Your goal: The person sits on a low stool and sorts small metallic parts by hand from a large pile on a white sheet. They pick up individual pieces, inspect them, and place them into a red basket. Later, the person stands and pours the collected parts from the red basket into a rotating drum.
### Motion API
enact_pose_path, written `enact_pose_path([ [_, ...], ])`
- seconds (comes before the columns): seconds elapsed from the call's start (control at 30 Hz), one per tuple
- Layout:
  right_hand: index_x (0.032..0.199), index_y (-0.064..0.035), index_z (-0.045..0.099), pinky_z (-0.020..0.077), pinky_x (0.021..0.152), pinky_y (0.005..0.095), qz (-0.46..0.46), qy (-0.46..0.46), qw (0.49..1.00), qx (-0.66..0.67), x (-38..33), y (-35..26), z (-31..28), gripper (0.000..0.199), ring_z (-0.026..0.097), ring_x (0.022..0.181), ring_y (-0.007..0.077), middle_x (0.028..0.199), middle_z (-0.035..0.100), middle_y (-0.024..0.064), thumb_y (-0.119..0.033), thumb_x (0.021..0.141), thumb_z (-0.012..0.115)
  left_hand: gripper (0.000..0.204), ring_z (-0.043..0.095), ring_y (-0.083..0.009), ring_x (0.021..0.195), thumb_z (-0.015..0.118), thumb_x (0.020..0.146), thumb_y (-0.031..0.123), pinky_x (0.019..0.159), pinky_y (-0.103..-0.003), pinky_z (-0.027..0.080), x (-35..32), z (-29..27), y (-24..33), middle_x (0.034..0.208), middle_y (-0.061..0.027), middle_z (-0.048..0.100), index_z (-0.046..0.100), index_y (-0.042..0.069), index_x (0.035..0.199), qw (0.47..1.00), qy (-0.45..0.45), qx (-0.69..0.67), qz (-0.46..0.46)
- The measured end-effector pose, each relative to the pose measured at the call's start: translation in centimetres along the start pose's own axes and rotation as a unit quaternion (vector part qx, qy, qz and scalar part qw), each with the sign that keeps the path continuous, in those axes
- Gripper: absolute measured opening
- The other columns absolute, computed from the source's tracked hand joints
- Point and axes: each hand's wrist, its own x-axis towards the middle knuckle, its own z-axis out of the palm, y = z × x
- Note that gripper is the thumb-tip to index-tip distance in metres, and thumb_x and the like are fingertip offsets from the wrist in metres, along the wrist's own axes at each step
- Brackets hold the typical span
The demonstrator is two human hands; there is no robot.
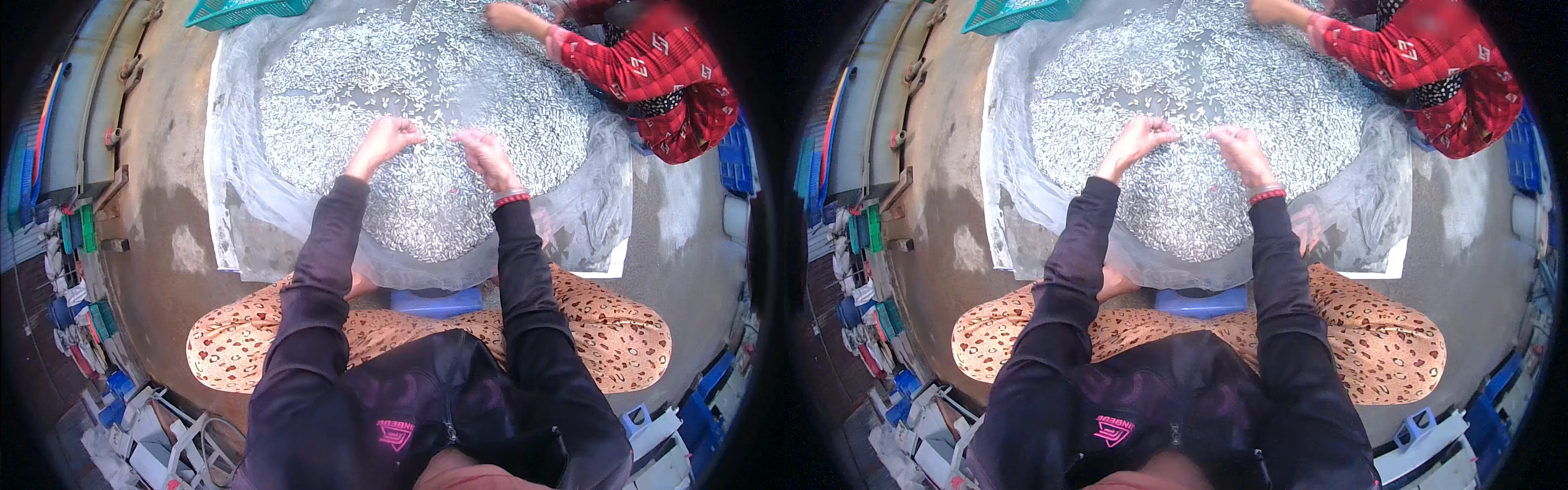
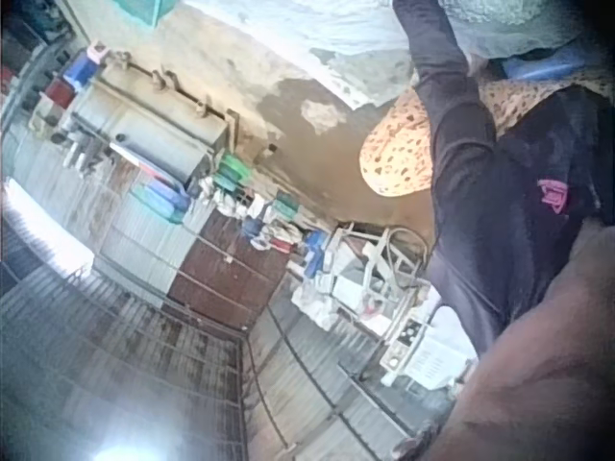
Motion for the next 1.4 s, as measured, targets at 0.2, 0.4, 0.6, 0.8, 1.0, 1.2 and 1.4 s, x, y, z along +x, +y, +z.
enact_pose_path([
  [0.2,0.099,-0.0088,0.068,0.0481,0.081,0.0395,-0.059,0.101,0.840,-0.530,3.2,4.9,5.0,0.027,0.064,0.091,0.0289,0.092,0.069,0.0105,-0.027,0.079,0.067,0.020,0.051,-0.0049,0.073,0.070,0.081,0.025,0.068,-0.022,0.039,-3.4,0.2,-0.1,0.077,0.0026,0.062,0.068,0.006,0.086,0.978,-0.019,-0.206,-0.024],
  [0.4,0.088,-0.0059,0.070,0.0499,0.069,0.0348,-0.130,0.118,0.901,-0.396,1.7,2.9,5.8,0.022,0.065,0.075,0.0240,0.081,0.068,0.0128,-0.025,0.079,0.067,0.018,0.051,-0.0039,0.070,0.070,0.082,0.023,0.064,-0.022,0.039,-3.4,-0.4,0.6,0.077,0.0021,0.061,0.067,0.006,0.086,0.975,0.068,-0.208,0.029],
  [0.6,0.107,0.0005,0.059,0.0452,0.061,0.0258,-0.034,0.009,0.954,0.296,-1.5,1.1,3.2,0.029,0.055,0.080,0.0153,0.097,0.059,0.0056,-0.017,0.084,0.060,0.017,0.033,0.0008,0.048,0.063,0.089,0.020,0.042,-0.018,0.024,-3.6,-0.3,2.9,0.068,0.0058,0.053,0.060,0.005,0.096,0.905,-0.006,-0.425,-0.026],
  [0.8,0.115,0.0029,0.054,0.0497,0.070,0.0294,-0.006,-0.005,0.944,0.330,-2.7,-0.9,4.2,0.034,0.059,0.083,0.0224,0.103,0.060,0.0151,-0.008,0.083,0.053,0.021,0.032,0.0018,0.047,0.059,0.090,0.014,0.040,-0.016,0.022,-3.7,1.3,4.7,0.077,0.0051,0.056,0.058,0.003,0.108,0.867,0.021,-0.497,0.014],
  [1.0,0.104,-0.0005,0.061,0.0480,0.070,0.0253,-0.043,-0.025,0.980,0.194,-3.3,-2.4,5.8,0.024,0.060,0.077,0.0151,0.090,0.065,0.0097,-0.020,0.090,0.059,0.019,0.037,0.0001,0.052,0.063,0.087,0.015,0.043,-0.017,0.028,-3.4,2.4,5.0,0.076,0.0053,0.056,0.060,0.006,0.104,0.916,0.152,-0.363,0.077],
  [1.2,0.096,-0.0004,0.064,0.0445,0.060,0.0189,-0.023,0.013,0.983,0.179,-3.4,-3.1,5.3,0.014,0.056,0.067,0.0081,0.078,0.063,0.0034,-0.012,0.089,0.061,0.011,0.061,-0.0122,0.068,0.063,0.084,0.006,0.056,-0.026,0.045,-3.9,1.5,5.5,0.080,-0.0025,0.064,0.060,0.003,0.093,0.935,0.276,-0.077,0.209],
  [1.4,0.091,-0.0013,0.064,0.0407,0.056,0.0190,-0.072,0.070,0.979,0.176,-4.0,-4.2,5.1,0.012,0.054,0.063,0.0077,0.076,0.063,0.0038,-0.013,0.087,0.063,0.011,0.062,-0.0303,0.076,0.062,0.081,0.006,0.062,-0.037,0.049,-4.7,1.1,6.6,0.085,-0.0083,0.063,0.059,0.006,0.092,0.926,0.251,0.047,0.277],
])
